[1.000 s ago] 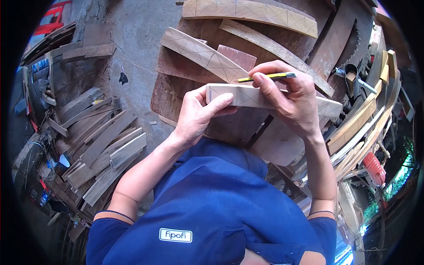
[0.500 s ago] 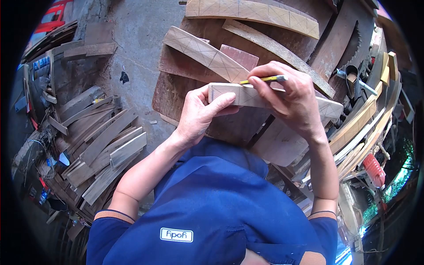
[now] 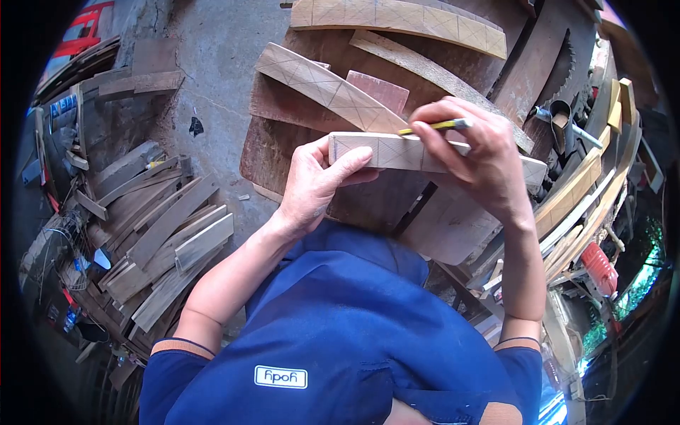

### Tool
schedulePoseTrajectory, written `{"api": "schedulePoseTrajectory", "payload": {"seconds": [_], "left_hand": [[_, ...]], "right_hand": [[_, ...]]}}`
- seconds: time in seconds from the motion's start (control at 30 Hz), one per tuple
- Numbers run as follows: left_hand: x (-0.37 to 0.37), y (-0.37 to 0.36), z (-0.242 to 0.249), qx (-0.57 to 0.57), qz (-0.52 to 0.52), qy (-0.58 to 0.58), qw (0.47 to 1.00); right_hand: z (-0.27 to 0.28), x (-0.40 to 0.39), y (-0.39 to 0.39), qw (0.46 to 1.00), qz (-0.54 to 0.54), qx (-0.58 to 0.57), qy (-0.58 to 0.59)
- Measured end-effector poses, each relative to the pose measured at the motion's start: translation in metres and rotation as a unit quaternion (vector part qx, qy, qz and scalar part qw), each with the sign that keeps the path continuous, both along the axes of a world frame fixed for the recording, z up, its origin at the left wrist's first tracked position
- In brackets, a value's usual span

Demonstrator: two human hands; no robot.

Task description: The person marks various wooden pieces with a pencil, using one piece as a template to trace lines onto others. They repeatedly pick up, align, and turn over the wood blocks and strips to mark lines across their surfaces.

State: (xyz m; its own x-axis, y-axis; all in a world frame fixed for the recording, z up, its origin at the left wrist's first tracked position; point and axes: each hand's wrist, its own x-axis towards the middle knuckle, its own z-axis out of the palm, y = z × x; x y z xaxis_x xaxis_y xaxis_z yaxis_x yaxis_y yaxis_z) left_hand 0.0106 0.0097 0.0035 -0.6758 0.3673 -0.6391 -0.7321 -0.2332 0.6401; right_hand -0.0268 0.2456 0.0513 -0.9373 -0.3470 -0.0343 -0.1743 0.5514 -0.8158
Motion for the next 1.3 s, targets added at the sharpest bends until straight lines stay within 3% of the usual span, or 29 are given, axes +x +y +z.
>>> {"api": "schedulePoseTrajectory", "payload": {"seconds": [0.2,0.47,0.53,0.6,0.67,0.8,0.93,1.13,1.3], "left_hand": [[-0.001,0.001,0.002,0.001,0.005,0.003,1.000],[-0.001,0.001,0.003,0.004,0.005,0.003,1.000],[0.000,0.000,0.001,0.005,0.002,0.007,1.000],[0.000,-0.001,0.001,0.007,0.001,0.011,1.000],[-0.001,0.000,0.001,0.011,-0.004,0.017,1.000],[-0.002,-0.006,-0.005,0.020,-0.014,0.012,1.000],[-0.006,-0.021,-0.001,0.053,-0.050,0.019,0.997],[-0.010,-0.036,0.007,0.024,-0.057,0.021,0.998],[-0.005,-0.021,0.018,0.006,-0.040,0.042,0.998]], "right_hand": [[0.008,0.005,0.014,0.999,-0.035,0.006,-0.041],[-0.006,-0.003,-0.006,0.998,0.009,-0.040,0.042],[0.005,-0.001,0.009,0.999,-0.003,0.042,-0.003],[0.004,0.005,0.026,0.999,-0.024,0.032,-0.007],[0.011,0.011,0.039,0.995,-0.025,0.098,0.003],[0.024,0.037,0.041,0.986,-0.086,0.125,0.073],[0.026,0.076,0.056,0.947,-0.014,0.279,0.161],[0.016,0.164,0.056,0.959,-0.082,0.251,0.103],[-0.005,0.201,-0.004,0.954,-0.217,0.179,0.102]]}}
